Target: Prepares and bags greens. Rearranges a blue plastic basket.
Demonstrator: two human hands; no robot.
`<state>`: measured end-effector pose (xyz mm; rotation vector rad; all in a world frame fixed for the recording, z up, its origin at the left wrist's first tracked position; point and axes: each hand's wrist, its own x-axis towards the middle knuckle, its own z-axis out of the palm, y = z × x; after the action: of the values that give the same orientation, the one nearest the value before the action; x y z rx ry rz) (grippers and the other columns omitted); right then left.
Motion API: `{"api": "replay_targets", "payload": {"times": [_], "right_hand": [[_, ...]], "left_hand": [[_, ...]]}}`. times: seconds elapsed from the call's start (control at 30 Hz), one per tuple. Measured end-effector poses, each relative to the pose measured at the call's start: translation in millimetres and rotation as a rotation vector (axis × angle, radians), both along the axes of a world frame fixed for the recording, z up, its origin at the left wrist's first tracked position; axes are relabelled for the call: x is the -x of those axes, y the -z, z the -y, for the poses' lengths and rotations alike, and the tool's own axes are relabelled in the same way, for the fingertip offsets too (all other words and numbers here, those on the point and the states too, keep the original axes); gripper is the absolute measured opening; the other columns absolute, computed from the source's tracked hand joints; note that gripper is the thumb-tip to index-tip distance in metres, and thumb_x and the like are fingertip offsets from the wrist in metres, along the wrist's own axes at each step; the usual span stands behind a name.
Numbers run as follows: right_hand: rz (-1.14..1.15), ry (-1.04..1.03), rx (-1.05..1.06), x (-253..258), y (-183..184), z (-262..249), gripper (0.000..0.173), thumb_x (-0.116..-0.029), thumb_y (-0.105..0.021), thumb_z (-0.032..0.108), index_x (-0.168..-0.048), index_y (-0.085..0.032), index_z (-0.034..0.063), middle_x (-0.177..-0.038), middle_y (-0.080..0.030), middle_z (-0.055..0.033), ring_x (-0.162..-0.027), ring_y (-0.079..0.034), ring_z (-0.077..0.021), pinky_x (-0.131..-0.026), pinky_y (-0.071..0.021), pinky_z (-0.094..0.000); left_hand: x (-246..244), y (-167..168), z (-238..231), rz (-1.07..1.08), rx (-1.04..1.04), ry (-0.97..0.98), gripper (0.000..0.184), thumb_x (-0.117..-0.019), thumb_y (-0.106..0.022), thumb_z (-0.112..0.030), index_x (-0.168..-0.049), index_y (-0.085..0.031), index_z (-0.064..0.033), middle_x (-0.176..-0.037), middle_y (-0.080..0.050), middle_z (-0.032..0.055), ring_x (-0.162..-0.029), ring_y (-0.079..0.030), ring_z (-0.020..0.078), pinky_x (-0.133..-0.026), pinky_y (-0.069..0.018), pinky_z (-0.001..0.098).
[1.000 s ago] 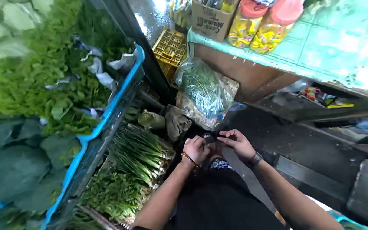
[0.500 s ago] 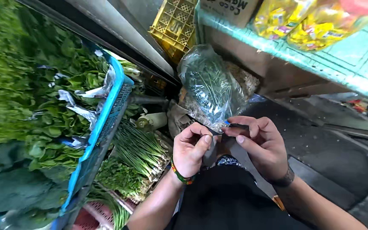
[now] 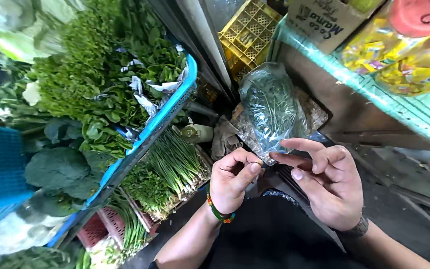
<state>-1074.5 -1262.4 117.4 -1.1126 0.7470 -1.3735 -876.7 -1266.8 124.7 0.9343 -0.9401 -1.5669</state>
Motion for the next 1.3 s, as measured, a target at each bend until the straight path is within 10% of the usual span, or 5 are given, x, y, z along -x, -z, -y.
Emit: {"api": "replay_targets", "payload": {"times": [0.43,0.6,0.73,1.3], "right_hand": [[0.018,-0.129,0.055,-29,-20,-7,0.026,-0.0979,-0.056,-0.003,-0.111,-0.049,0.0176,-0.152,-0.051,-0.0134,-0.123,-0.067,-0.0349,-0.098,-0.0628,-0.0433],[-0.004,-0.145,0.144,-32,-25,-12,0.028,-0.0981,-0.053,-0.004,-0.114,-0.047,0.0184,-0.154,-0.047,-0.0122,-0.128,-0.063,-0.0353,-0.101,-0.0608,-0.0454],[-0.085,-0.134,0.232,-36,-28,-17,0.032,-0.0971,-0.051,-0.004,-0.118,-0.046,0.0202,-0.155,-0.046,-0.0095,-0.132,-0.060,-0.0349,-0.102,-0.0609,-0.0457],[-0.273,-0.215,0.388,-66,-43,-27,0.037,-0.0964,-0.048,-0.001,-0.126,-0.042,0.0198,-0.153,-0.050,-0.0079,-0.134,-0.058,-0.0326,-0.105,-0.0590,-0.0460]], "left_hand": [[-33,-11,-35,-0.081,-0.005,-0.043,0.011,-0.0988,-0.067,-0.019,-0.093,-0.071,-0.0101,-0.084,-0.066,0.0002,-0.076,-0.064,0.0094,-0.071,-0.0550,0.0276],[-57,4,-56,0.351,0.063,0.005,0.029,-0.0984,-0.070,-0.022,-0.073,-0.061,-0.0098,-0.079,-0.062,-0.0020,-0.078,-0.060,0.0064,-0.071,-0.0501,0.0250],[-62,-12,-63,0.797,0.230,-0.136,0.017,-0.0938,-0.075,-0.021,-0.101,-0.075,-0.0059,-0.097,-0.071,0.0034,-0.089,-0.067,0.0098,-0.081,-0.0598,0.0278],[-80,-72,-45,1.078,0.710,-0.257,0.005,-0.0875,-0.077,-0.011,-0.092,-0.079,-0.0089,-0.096,-0.075,0.0039,-0.094,-0.069,0.0135,-0.095,-0.0524,0.0376]]}}
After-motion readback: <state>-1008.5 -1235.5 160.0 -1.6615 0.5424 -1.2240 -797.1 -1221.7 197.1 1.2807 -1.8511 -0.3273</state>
